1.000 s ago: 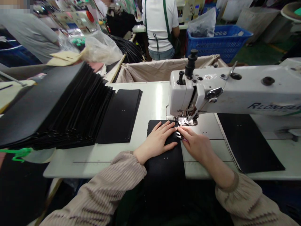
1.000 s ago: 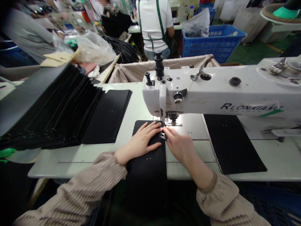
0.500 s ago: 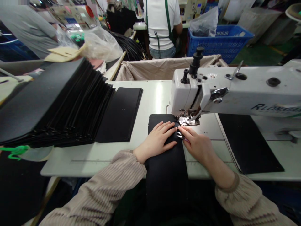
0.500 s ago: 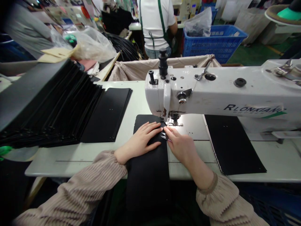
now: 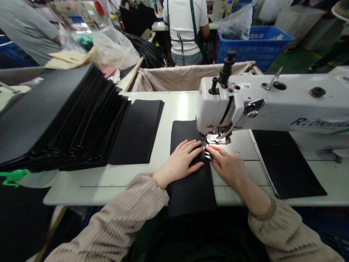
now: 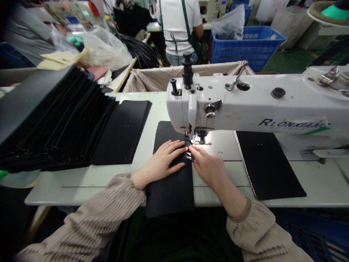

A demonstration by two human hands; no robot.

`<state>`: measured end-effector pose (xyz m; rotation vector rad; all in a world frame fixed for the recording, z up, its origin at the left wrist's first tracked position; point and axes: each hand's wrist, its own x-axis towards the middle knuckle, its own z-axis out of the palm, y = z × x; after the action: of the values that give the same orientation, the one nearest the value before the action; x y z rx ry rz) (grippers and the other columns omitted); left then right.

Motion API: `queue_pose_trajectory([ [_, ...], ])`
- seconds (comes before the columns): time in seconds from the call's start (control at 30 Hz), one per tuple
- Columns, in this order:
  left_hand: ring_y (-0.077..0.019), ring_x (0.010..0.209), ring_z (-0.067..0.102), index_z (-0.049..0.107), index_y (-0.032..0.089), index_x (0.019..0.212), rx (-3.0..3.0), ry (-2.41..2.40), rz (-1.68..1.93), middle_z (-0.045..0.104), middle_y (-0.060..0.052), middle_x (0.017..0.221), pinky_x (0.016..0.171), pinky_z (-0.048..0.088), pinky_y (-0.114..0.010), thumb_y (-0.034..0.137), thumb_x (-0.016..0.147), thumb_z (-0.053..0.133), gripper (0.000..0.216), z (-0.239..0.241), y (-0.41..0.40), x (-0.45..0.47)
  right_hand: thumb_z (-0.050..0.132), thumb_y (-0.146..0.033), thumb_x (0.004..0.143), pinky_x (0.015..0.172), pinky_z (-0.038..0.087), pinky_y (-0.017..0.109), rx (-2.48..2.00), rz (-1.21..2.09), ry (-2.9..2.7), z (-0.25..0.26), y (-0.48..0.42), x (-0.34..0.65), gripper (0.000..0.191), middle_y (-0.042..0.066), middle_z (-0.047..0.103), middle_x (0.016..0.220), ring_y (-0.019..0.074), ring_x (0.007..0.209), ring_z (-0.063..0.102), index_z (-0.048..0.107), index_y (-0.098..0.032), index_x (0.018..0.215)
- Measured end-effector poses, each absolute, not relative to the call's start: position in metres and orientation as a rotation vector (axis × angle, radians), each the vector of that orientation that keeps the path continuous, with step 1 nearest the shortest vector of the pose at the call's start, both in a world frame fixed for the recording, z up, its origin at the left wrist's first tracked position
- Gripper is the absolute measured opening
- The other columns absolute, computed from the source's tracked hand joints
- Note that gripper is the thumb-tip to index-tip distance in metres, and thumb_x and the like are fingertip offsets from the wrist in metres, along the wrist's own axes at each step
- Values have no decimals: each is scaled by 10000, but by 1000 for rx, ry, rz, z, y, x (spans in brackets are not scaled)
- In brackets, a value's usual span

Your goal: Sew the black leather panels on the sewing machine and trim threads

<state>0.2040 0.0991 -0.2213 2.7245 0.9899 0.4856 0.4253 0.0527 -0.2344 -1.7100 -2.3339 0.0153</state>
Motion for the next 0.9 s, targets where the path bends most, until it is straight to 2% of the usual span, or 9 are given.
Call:
queue_pose_trajectory([
  [0.9, -259, 1389, 415, 505, 229, 1389, 2756, 1018, 532, 471, -85, 1483, 1193, 305, -490, 349, 976, 533, 431, -225, 100, 204, 510, -225, 928, 708, 557, 295, -1683, 5, -2311, -238, 53, 426, 512, -7, 543, 1449, 184, 962, 692, 494, -314, 1432],
])
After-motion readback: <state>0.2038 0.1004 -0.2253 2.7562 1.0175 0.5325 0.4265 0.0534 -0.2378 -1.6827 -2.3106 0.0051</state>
